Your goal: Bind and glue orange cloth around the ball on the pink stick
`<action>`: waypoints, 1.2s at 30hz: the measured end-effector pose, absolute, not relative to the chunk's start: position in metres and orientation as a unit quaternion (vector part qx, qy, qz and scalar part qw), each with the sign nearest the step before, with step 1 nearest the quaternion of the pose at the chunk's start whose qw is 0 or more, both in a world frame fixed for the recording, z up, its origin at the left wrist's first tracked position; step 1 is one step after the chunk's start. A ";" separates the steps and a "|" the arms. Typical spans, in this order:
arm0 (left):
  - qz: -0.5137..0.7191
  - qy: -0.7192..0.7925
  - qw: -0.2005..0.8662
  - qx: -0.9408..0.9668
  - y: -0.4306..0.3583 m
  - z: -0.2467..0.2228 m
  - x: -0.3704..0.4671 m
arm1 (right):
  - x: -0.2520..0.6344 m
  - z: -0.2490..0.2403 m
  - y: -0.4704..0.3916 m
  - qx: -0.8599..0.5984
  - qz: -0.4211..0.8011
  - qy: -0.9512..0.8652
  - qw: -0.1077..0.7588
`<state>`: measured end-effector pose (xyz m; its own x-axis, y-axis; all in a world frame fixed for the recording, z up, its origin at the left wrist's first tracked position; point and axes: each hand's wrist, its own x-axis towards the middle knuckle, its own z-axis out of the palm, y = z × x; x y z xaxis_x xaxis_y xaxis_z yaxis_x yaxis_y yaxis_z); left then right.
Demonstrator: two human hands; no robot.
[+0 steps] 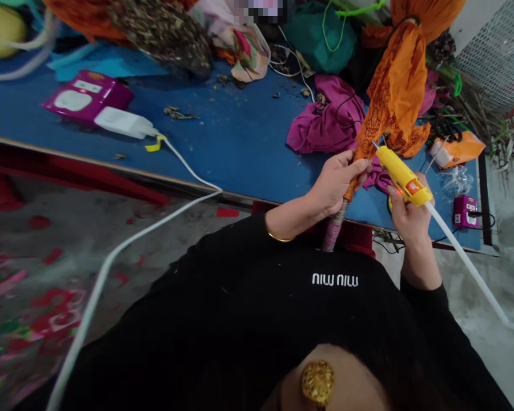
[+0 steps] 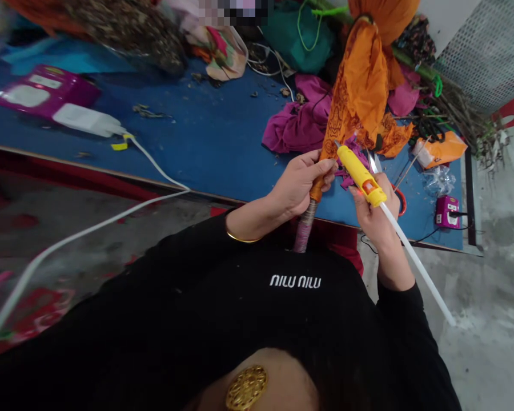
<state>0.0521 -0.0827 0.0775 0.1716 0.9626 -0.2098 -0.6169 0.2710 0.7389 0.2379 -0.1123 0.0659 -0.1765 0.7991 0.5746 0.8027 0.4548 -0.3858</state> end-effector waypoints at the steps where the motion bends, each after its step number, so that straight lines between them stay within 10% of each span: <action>1: 0.547 0.338 0.721 0.259 -0.083 0.076 0.052 | 0.238 0.065 -0.112 -0.522 -0.003 -0.768 0.372; 36: 0.547 0.337 0.723 0.254 -0.083 0.070 0.052 | 0.238 0.063 -0.121 -0.545 -0.010 -0.760 0.355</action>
